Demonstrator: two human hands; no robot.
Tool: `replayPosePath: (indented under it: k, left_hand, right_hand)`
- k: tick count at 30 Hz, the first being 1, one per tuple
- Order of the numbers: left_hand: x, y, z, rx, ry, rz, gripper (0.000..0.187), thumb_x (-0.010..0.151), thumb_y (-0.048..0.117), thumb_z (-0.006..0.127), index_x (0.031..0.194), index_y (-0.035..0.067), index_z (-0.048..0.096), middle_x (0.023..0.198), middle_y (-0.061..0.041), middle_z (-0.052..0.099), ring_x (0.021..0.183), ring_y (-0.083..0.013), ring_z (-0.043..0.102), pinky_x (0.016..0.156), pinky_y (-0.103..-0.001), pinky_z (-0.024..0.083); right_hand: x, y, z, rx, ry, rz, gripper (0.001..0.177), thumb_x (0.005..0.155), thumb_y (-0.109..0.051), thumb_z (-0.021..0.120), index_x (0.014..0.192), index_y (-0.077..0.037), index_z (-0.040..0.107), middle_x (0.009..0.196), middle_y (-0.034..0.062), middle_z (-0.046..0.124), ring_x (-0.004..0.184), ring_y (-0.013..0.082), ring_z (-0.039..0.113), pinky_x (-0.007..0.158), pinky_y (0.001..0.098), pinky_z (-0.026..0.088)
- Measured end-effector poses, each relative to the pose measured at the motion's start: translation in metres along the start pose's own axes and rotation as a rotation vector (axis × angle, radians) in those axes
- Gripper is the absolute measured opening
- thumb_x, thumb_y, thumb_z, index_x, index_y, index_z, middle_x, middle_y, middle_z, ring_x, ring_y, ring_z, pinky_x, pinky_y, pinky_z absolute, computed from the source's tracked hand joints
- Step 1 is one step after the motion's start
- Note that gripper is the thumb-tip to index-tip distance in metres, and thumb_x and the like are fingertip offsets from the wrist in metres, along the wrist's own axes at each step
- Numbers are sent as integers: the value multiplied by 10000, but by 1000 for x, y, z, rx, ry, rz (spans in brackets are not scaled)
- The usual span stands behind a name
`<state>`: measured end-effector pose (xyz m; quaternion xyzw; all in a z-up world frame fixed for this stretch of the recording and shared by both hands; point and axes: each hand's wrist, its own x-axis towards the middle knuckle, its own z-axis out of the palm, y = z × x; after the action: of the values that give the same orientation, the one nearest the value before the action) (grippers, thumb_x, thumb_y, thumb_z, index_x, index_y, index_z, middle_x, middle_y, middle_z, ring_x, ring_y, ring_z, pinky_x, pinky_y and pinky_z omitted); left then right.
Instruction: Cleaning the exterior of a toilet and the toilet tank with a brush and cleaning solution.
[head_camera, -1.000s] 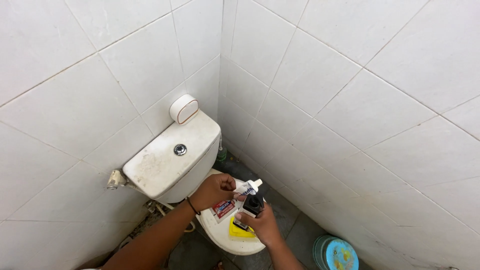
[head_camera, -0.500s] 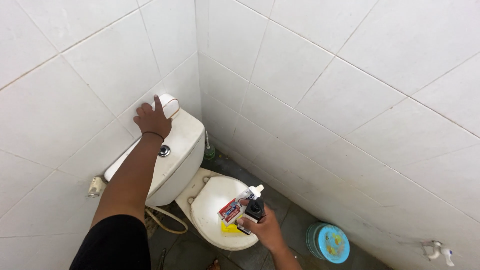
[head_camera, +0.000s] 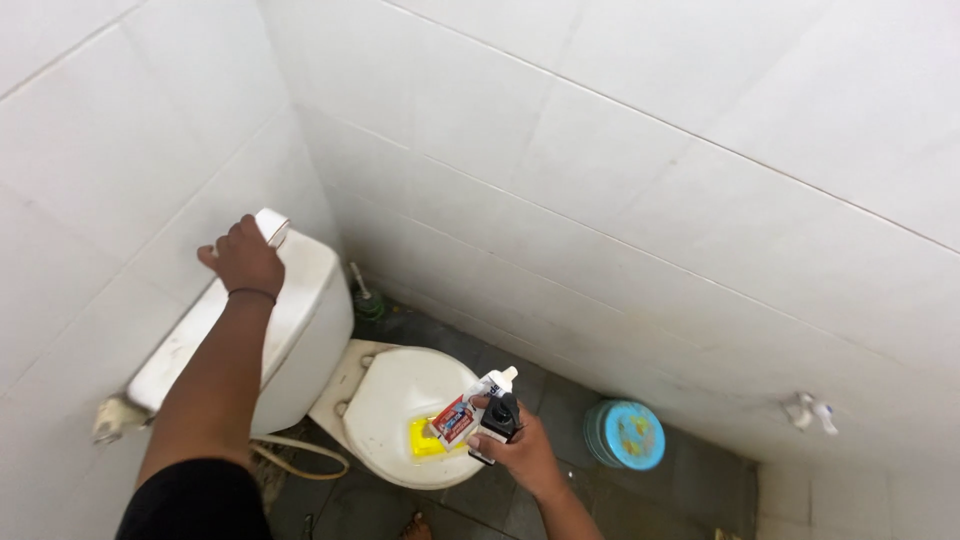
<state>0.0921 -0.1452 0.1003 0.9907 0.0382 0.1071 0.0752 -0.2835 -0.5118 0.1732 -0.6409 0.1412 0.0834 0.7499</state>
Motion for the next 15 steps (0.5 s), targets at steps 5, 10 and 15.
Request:
replayPosePath:
  k: [5, 10, 15]
  left_hand:
    - [-53, 65, -23, -114, 106, 226, 593, 852, 159, 778, 1391, 18, 572, 1138, -173, 695, 1013, -335, 635, 985, -558, 282]
    - [-119, 164, -44, -247, -92, 414, 683, 850, 251, 785, 1456, 88, 518, 1121, -156, 701, 1093, -344, 636, 984, -550, 328]
    - [-206, 295, -88, -463, -107, 720, 636, 823, 302, 781, 1369, 100, 525, 1163, -149, 699, 1107, -350, 648, 942, -592, 331]
  right_hand:
    - [-30, -17, -47, -33, 135, 9, 567, 767, -93, 863, 1291, -48, 651, 1168, 69, 774, 1054, 140, 737, 966, 317, 599]
    - [-81, -31, -112, 37, 270, -134, 566, 792, -91, 863, 1315, -37, 654, 1137, 88, 757, 1001, 145, 705, 881, 329, 595]
    - [-164, -55, -179, 8, 449, -179, 523, 789, -77, 846, 1285, -52, 680, 1120, 65, 757, 982, 133, 709, 865, 321, 608]
